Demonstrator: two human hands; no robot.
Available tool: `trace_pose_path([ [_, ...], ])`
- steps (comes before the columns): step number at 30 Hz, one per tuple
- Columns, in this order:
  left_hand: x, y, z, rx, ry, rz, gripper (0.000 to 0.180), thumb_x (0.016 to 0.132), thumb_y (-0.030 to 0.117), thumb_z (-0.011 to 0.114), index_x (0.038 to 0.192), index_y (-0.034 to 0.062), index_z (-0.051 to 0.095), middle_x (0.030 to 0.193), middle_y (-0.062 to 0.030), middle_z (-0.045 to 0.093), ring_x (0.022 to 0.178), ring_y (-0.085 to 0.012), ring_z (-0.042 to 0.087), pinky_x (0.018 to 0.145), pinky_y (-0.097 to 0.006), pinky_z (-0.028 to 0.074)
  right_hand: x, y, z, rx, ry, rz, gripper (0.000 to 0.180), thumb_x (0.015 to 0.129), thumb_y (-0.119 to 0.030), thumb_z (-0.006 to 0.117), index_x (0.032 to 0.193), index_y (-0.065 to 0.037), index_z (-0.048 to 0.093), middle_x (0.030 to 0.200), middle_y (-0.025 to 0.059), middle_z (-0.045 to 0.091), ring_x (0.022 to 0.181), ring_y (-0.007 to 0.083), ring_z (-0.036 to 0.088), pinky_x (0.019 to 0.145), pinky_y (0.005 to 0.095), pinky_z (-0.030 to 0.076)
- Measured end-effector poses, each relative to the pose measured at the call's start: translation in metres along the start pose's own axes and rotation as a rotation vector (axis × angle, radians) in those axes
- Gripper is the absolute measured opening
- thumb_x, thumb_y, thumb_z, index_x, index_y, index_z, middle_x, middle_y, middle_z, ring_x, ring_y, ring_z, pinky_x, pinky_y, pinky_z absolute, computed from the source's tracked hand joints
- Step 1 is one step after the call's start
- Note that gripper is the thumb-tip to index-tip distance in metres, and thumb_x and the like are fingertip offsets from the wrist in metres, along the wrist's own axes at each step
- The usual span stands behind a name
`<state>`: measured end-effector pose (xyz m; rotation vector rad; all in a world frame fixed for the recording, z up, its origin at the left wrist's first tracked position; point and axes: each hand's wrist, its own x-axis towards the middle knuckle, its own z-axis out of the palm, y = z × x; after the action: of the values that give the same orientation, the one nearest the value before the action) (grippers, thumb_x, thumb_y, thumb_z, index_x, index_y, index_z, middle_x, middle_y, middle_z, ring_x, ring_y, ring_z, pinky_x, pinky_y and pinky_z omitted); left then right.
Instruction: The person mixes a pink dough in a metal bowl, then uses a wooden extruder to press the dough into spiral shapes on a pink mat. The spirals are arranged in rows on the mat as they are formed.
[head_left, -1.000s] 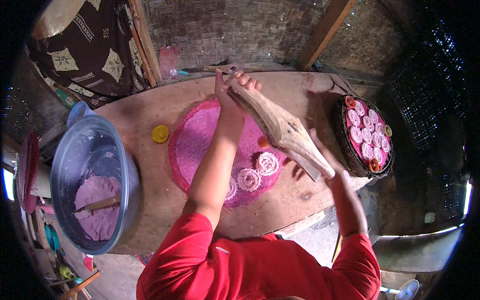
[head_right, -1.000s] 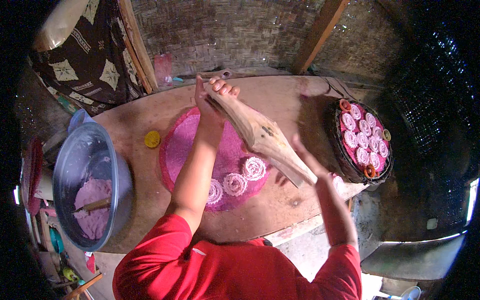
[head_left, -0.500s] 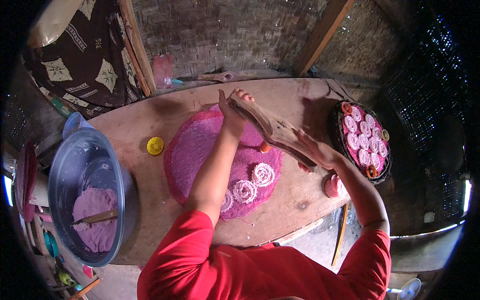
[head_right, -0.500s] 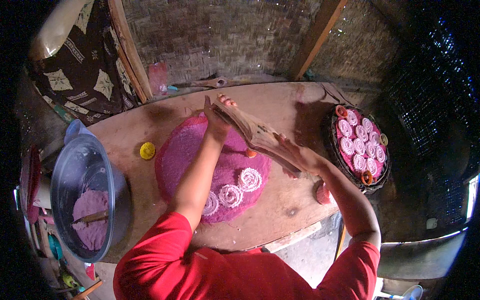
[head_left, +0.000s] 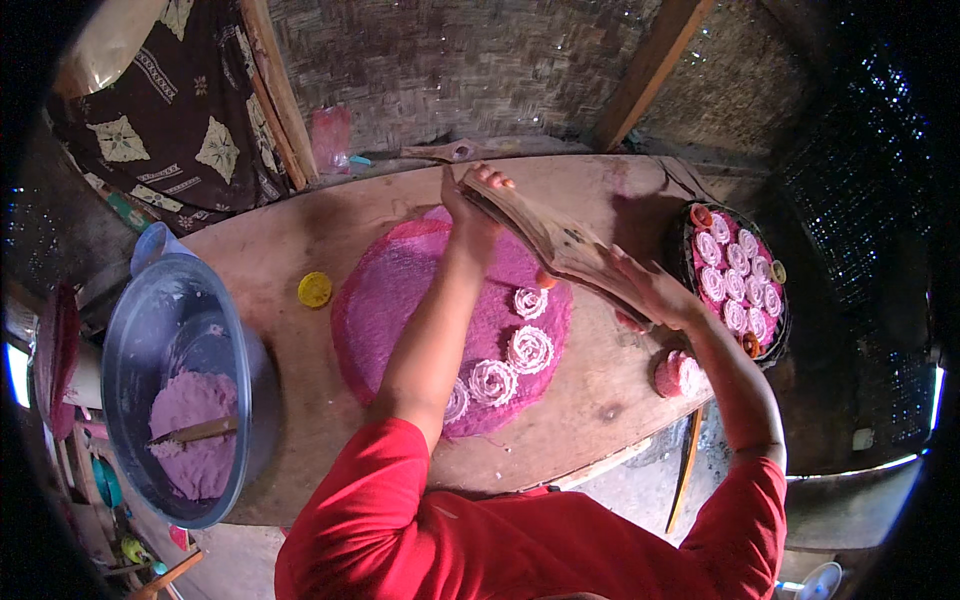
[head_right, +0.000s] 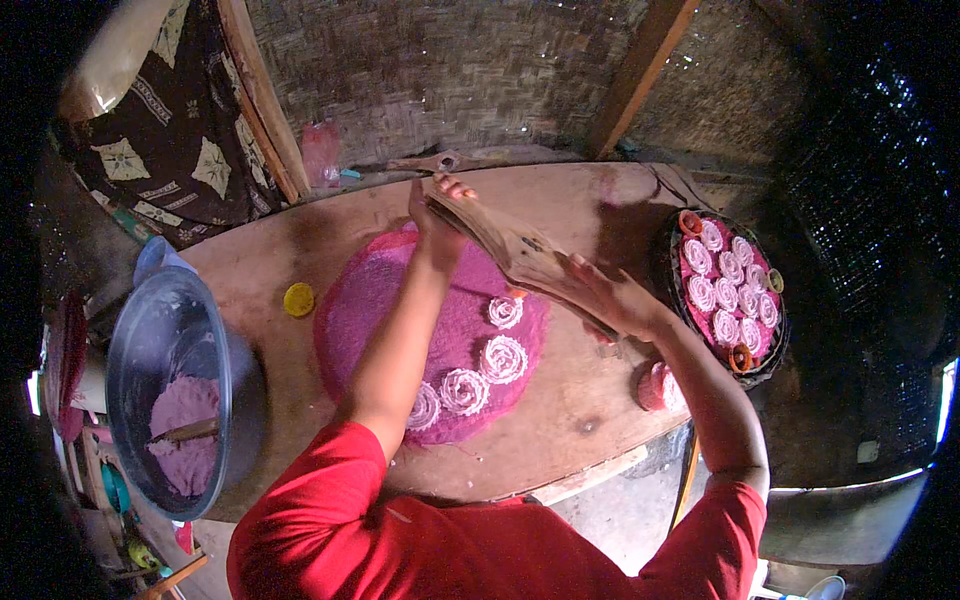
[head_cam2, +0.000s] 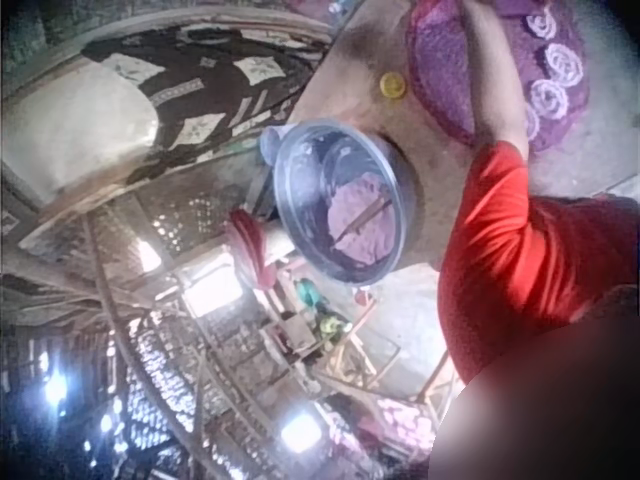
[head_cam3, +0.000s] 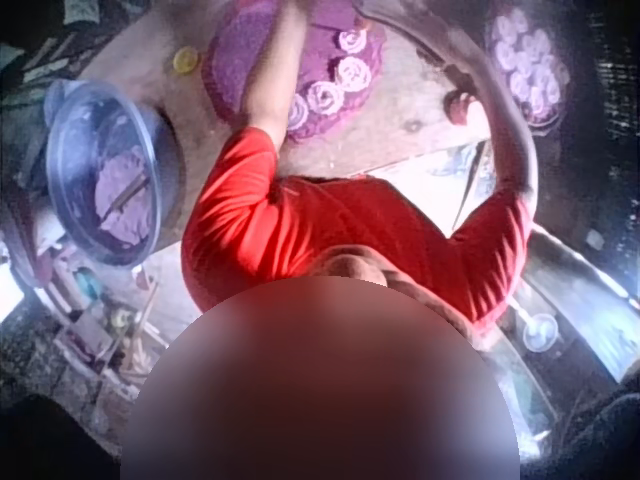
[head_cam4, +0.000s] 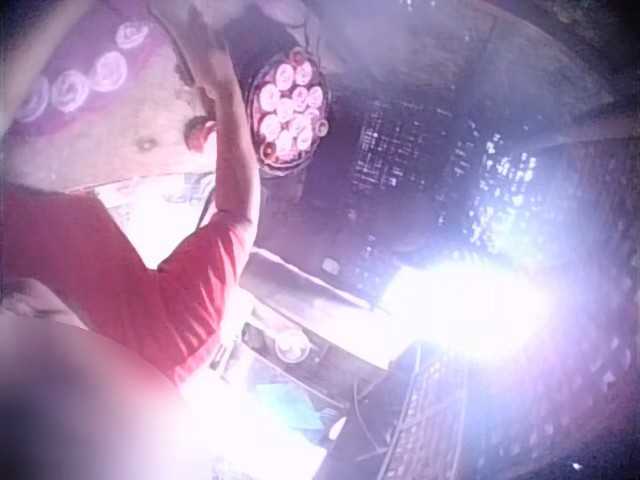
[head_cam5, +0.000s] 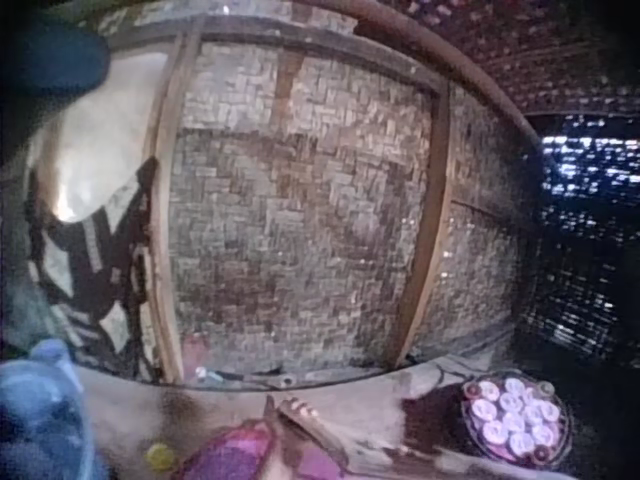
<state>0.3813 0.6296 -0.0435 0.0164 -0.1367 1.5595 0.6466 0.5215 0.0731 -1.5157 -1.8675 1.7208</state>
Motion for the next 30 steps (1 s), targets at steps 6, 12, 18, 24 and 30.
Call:
trace_pose_path([
  [6,-0.009,0.002,-0.007,0.000,0.023,-0.024,0.056,0.093,0.061,0.029,0.075,0.0130,0.051,0.062,-0.0003,0.049,0.057,-0.0192,0.047,0.066,-0.039,0.041,-0.012,-0.004,0.007,0.047,0.059,0.099,0.063,0.096,-0.063,0.034,0.105,-0.007,0.060,0.052,0.0043,0.050,0.038,0.0121,0.046,0.035,0.0287,0.035],
  [12,0.008,-0.003,-0.012,-0.044,-0.080,-0.027,0.053,0.092,0.061,0.032,0.077,0.0131,0.051,0.061,0.0016,0.047,0.057,-0.0172,0.046,0.066,-0.037,0.041,0.000,-0.004,0.001,0.043,0.086,-0.010,0.054,0.098,-0.054,0.041,0.118,-0.008,0.059,0.060,0.0012,0.053,0.040,0.0095,0.045,0.033,0.0253,0.031],
  [18,-0.003,0.025,-0.018,0.156,-0.074,0.069,0.039,0.093,0.051,0.042,0.078,0.0153,0.047,0.063,0.0060,0.045,0.057,-0.0115,0.045,0.065,-0.031,0.039,0.023,0.011,0.010,-0.159,-0.022,0.007,0.065,0.098,-0.059,0.031,0.114,-0.003,0.059,0.064,0.0051,0.059,0.040,0.0131,0.049,0.035,0.0293,0.034],
  [24,-0.020,0.030,-0.037,-0.035,-0.211,0.003,0.032,0.093,0.045,0.049,0.077,0.0172,0.049,0.059,0.0080,0.047,0.051,-0.0090,0.044,0.060,-0.027,0.039,0.040,0.038,0.014,0.577,-0.235,0.146,0.078,0.091,-0.071,0.031,0.119,-0.002,0.057,0.086,0.0167,0.065,0.065,0.0234,0.064,0.059,0.0325,0.052],
  [30,-0.017,0.032,-0.045,-0.114,-0.260,0.007,0.029,0.092,0.041,0.054,0.078,0.0151,0.050,0.059,0.0080,0.049,0.051,-0.0078,0.047,0.059,-0.025,0.041,0.091,0.085,0.057,1.060,-0.448,-0.129,0.064,0.094,-0.060,0.040,0.126,-0.006,0.054,0.110,0.0158,0.064,0.082,0.0242,0.064,0.064,0.0334,0.054],
])
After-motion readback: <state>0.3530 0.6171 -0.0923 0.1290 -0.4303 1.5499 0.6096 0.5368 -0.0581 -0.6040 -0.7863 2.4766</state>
